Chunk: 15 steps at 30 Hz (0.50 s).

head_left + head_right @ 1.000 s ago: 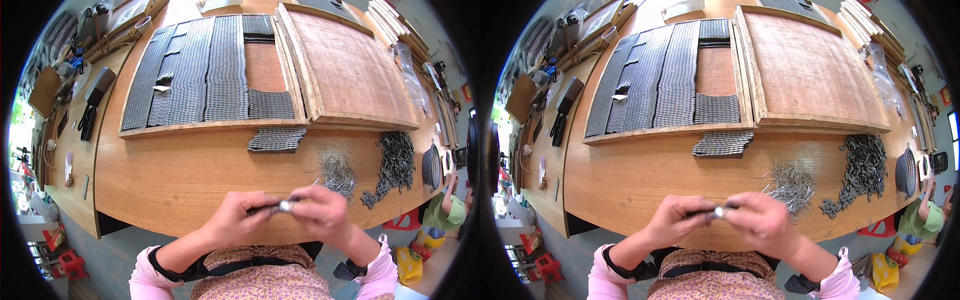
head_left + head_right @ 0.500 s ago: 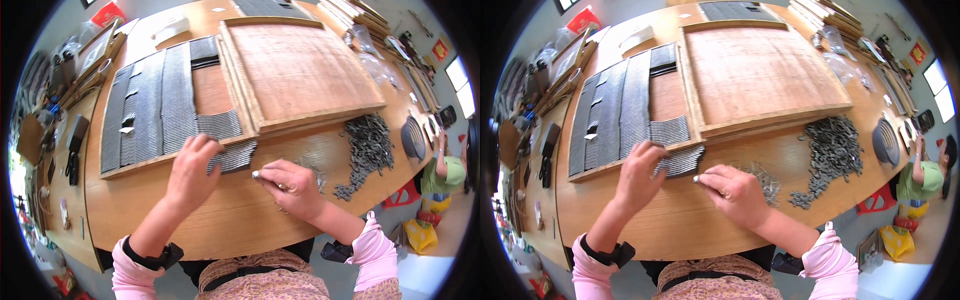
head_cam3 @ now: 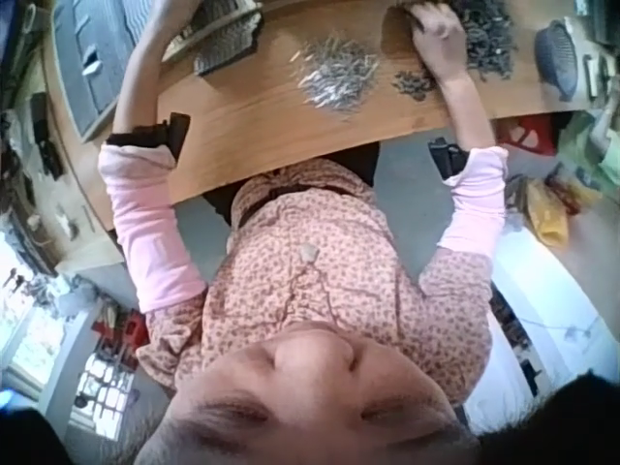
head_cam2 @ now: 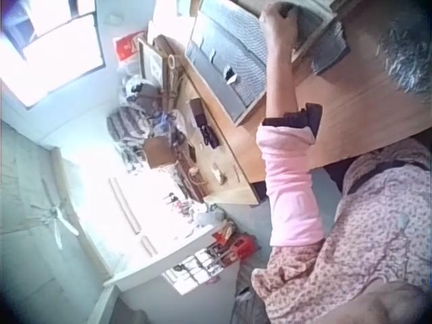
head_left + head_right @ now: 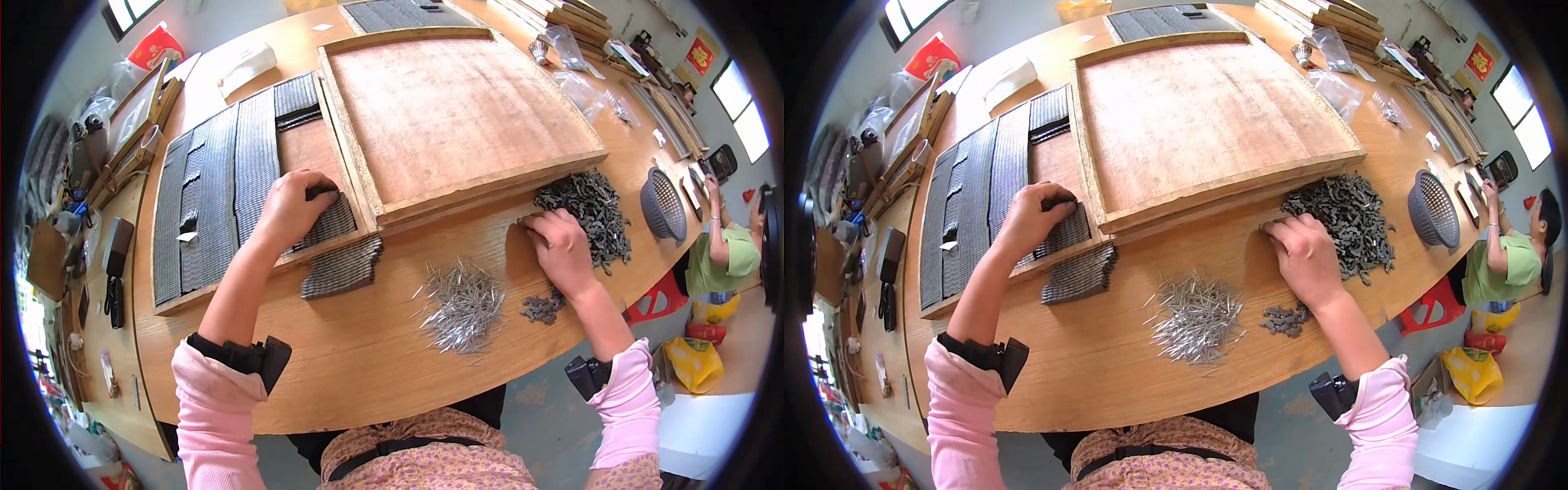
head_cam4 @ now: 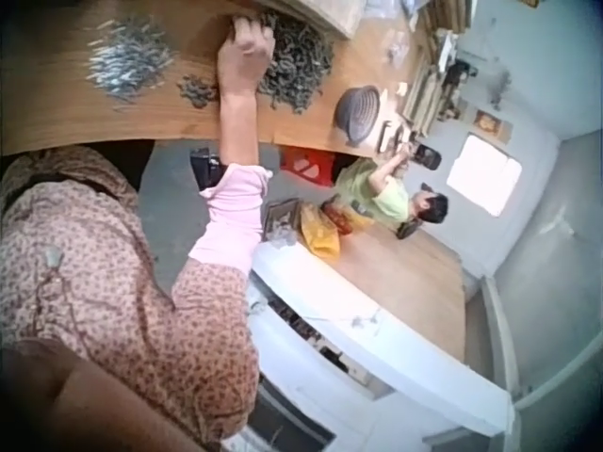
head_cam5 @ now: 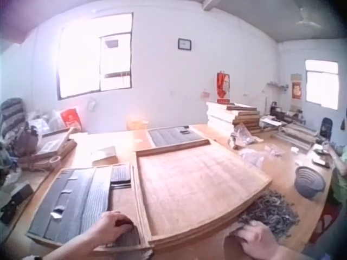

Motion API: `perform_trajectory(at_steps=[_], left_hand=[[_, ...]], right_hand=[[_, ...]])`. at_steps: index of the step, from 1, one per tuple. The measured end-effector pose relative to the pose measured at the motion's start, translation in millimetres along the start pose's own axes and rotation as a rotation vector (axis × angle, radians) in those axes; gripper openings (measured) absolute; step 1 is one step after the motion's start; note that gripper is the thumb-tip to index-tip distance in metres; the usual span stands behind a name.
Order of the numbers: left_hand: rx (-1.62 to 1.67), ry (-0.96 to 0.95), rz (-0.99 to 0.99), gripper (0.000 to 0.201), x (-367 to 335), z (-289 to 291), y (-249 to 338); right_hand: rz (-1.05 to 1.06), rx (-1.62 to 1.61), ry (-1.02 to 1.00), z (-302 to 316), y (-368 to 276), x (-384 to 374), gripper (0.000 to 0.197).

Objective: The person is assembling small metal pins or components and placing them into a partitioned tray.

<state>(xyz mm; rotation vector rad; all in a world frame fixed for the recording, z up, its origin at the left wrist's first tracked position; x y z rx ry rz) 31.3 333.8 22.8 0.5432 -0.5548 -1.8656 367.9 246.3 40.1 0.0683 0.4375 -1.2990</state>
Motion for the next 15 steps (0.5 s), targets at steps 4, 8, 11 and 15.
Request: perform_trajectory(at_steps=[4,8,11,15], left_hand=[[0.018,0.165,-0.039,0.016,1,8,-1],[0.221,0.416,-0.056,0.015,40,35,25],[0.562,0.194,0.013,0.012,83,-5,52],[0.824,0.020,0.197,0.012,150,-51,80]], right_hand=[[-0.113,-0.302,0.050,9,-7,14,0.015],[-0.447,-0.839,-0.054,-11,-13,43,0.016],[-0.516,-1.287,-0.089,-13,-53,58,0.020],[-0.514,-1.506,-0.239,-25,-121,62,0.023]])
Point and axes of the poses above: each hand's wrist, its own x-axis away from the middle knuckle, its own z-axis out of the back of the hand, y = z × x, the point moved 10 cm from there along -x, towards the middle knuckle, and after that the axes turned 7 degrees about -z, right-handed, at the moved point
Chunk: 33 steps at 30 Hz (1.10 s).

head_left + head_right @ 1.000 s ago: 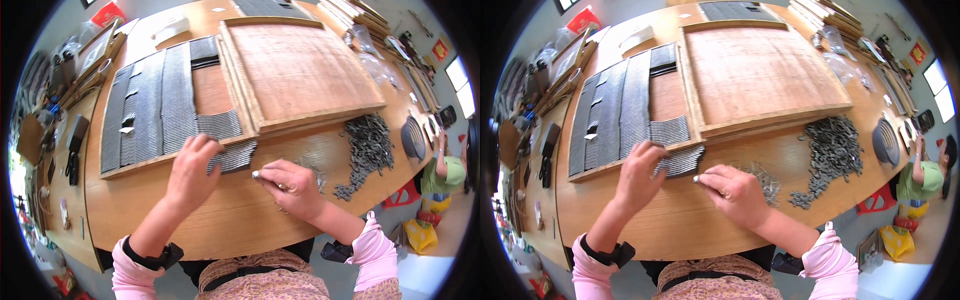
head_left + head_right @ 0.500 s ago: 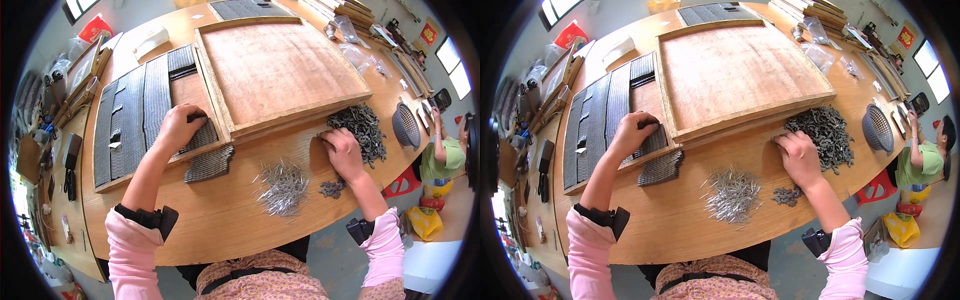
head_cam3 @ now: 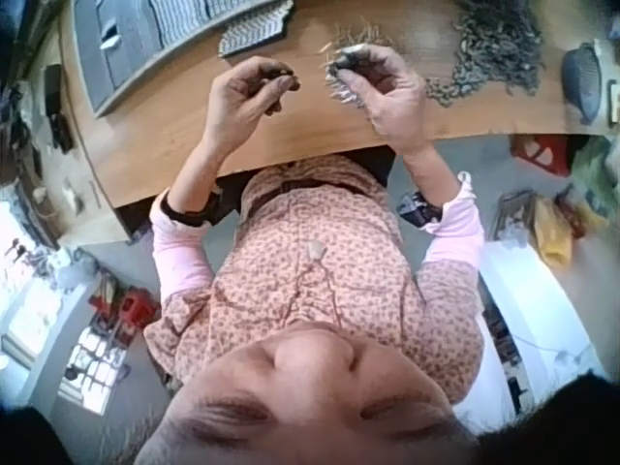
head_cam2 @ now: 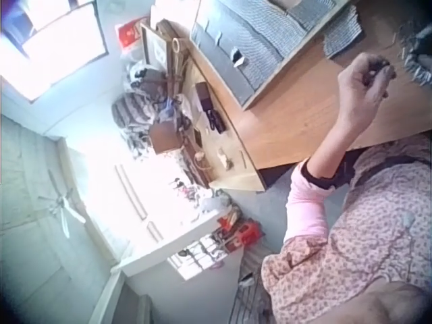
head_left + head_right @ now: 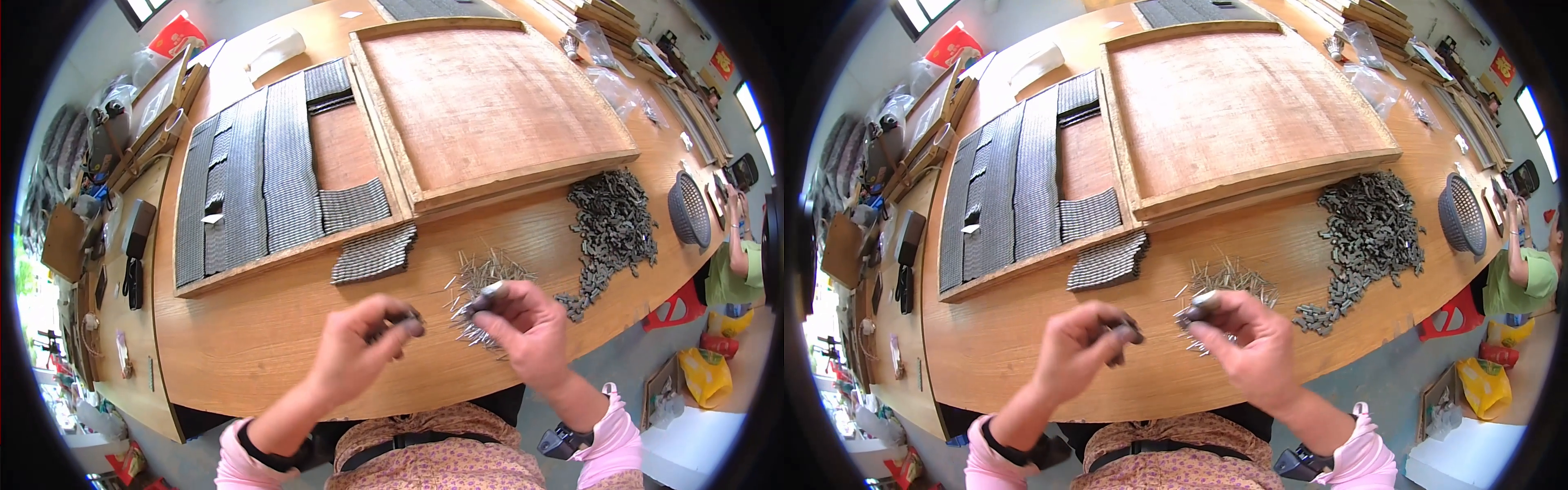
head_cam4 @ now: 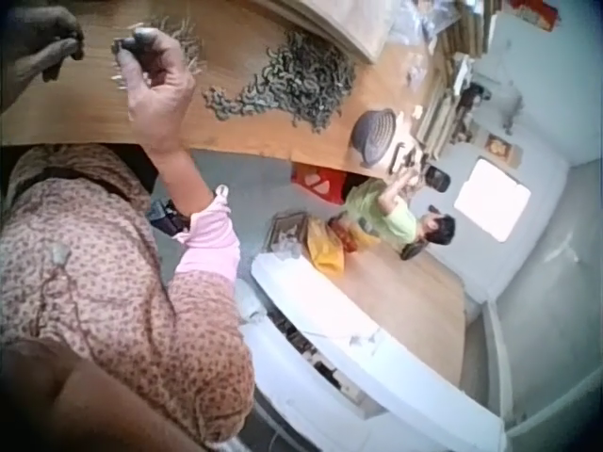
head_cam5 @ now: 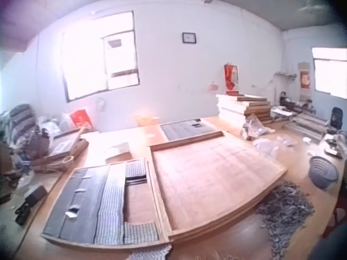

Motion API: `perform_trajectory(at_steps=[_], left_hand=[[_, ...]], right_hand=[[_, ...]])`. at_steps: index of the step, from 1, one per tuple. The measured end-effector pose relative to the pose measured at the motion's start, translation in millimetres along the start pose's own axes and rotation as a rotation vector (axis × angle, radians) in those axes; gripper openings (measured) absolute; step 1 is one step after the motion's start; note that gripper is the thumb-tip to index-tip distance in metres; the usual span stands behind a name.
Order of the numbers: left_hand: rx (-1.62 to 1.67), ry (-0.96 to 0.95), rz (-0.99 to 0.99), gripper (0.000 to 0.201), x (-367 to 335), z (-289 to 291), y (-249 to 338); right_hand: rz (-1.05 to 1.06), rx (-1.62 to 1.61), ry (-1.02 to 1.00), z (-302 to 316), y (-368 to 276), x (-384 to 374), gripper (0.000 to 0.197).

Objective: The person is assembling small metal pins or components and placing them into a partitioned tray.

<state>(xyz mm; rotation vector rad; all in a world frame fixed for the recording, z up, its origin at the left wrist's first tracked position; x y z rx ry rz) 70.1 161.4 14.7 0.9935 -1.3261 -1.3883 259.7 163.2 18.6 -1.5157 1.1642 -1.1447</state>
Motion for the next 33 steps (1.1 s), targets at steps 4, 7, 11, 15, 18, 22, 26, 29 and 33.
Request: perform_trajectory(at_steps=[4,7,11,15,18,22,26,29,33], left_hand=[[0.294,0.064,0.134,0.014,28,-10,-27],[0.321,0.071,0.132,0.014,33,-7,-32],[0.245,-0.003,0.150,0.015,40,-5,-29],[0.242,-0.019,0.171,0.014,42,-2,-30],[0.123,0.007,0.155,0.012,48,9,-25],[-0.191,0.146,-0.116,0.011,44,28,-7],[-0.370,0.154,-0.138,0.013,47,34,-6],[-0.479,0.171,-0.168,0.014,52,35,-11],[-0.526,0.163,-0.166,0.015,54,33,-9]], right_hand=[[0.038,0.157,-0.061,-37,2,10,0.022],[0.133,0.384,-0.104,-49,-4,14,0.021],[0.273,0.482,-0.081,-59,-16,24,0.017],[0.355,0.505,-0.071,-60,-17,30,0.019],[0.215,0.513,-0.178,-60,-14,15,0.019],[0.540,1.220,-0.082,-63,-17,-8,0.027],[0.589,1.381,-0.269,-86,1,14,0.039],[0.586,1.334,-0.433,-100,11,49,0.042],[0.772,1.266,-0.550,-100,24,92,0.036]])
Point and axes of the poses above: each hand's wrist, its own x-axis away from the middle knuckle, its own z-axis out of the back of the hand, y = z × x, the point moved 10 cm from there along -x, towards the middle knuckle, and after that the axes turned 7 degrees about -z, right-handed, at the moved point
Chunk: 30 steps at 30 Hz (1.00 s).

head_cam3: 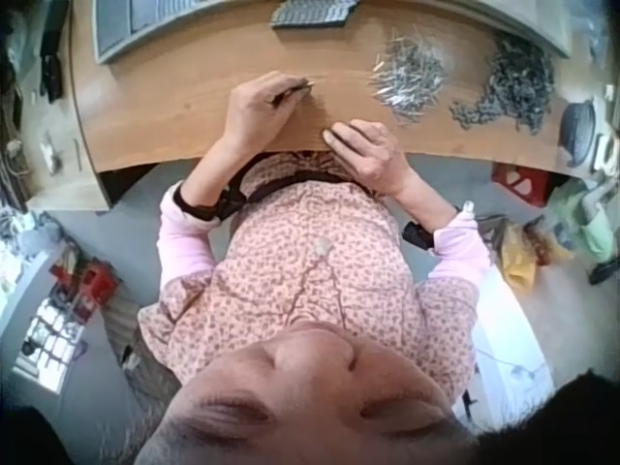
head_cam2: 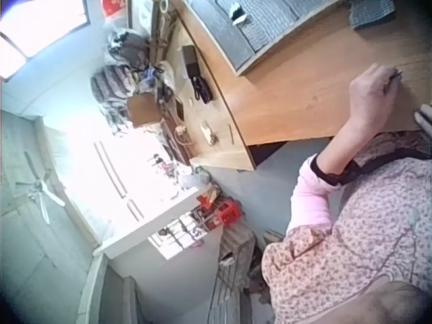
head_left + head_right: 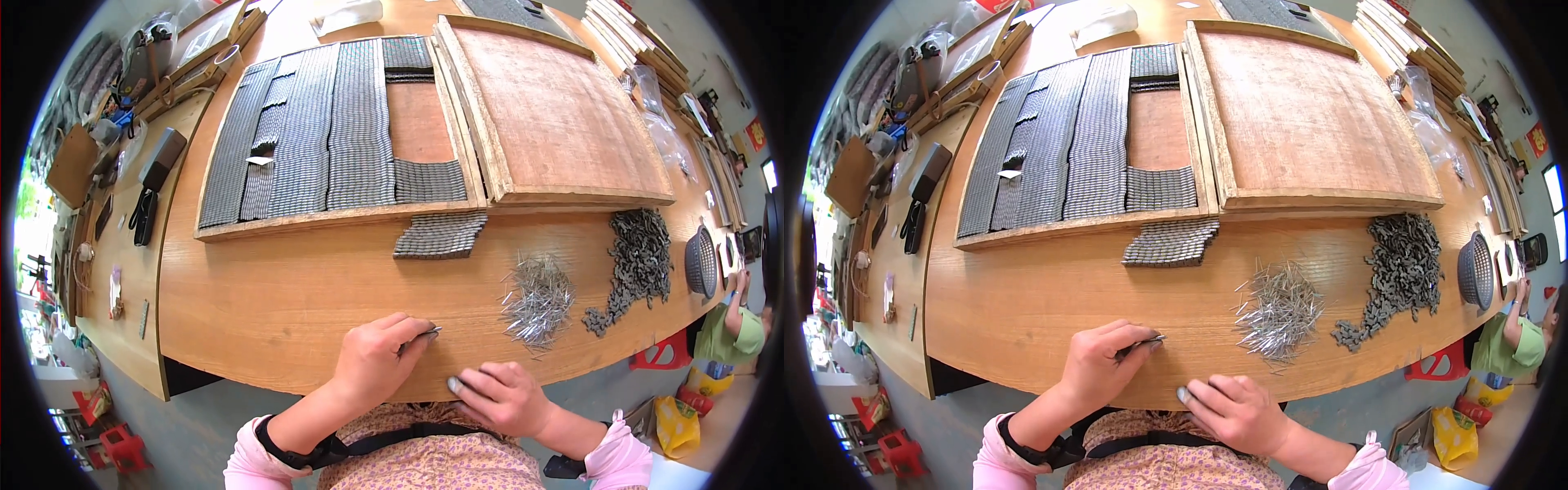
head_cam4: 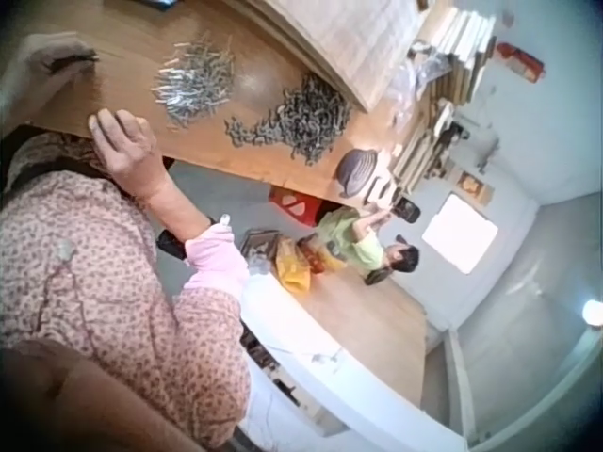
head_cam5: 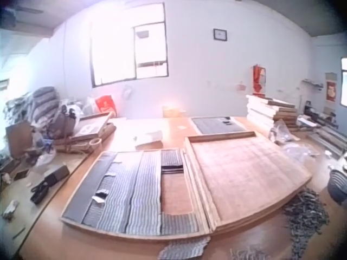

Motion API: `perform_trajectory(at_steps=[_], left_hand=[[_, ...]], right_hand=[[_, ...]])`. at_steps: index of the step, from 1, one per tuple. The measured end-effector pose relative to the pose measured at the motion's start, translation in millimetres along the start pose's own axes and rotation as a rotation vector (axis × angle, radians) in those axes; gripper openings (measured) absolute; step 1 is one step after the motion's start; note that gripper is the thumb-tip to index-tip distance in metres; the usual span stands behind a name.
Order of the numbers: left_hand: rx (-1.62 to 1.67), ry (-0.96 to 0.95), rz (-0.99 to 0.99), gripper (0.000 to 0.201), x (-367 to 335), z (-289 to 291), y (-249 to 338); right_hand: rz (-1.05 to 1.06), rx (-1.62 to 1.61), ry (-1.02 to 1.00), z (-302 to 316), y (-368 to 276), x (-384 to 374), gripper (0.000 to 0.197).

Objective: The person is assembling small metal pins or components and placing them into a partitioned tray.

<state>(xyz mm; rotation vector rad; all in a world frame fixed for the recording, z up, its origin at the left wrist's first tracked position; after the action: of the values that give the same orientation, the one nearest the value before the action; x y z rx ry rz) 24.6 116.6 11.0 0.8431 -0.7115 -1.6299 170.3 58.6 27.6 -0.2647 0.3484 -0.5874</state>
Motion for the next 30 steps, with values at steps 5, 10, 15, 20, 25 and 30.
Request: perform_trajectory(at_steps=[5,10,15,20,25,30], left_hand=[[-0.050,0.008,-0.093,0.014,0,-3,7],[-0.117,-0.006,-0.143,0.015,2,-3,10],[-0.106,0.015,-0.172,0.011,3,-3,11],[-0.137,-0.029,-0.150,0.017,2,-4,10],[-0.128,-0.038,-0.145,0.018,1,-4,10],[-0.100,-0.027,-0.168,0.011,2,-4,11]], right_hand=[[-0.030,-0.264,0.042,5,-1,-1,0.026],[-0.799,-0.835,0.177,-3,71,-24,0.017],[-0.813,-1.149,0.251,-23,88,-43,0.010],[-0.820,-1.141,0.212,-25,87,-43,0.009],[-0.808,-1.053,0.186,-22,85,-44,0.011],[-0.668,-0.868,0.236,-5,78,-52,0.012]])
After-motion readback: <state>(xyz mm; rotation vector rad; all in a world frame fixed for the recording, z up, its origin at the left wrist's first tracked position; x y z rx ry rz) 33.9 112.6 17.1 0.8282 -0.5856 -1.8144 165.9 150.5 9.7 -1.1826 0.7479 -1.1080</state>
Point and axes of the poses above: each hand's wrist, its own x-axis away from the middle knuckle, its own z-axis out of the back of the hand, y = z × x, the point moved 10 cm from there along -x, towards the middle knuckle, and after that the axes turned 7 degrees about -z, right-handed, at the moved point
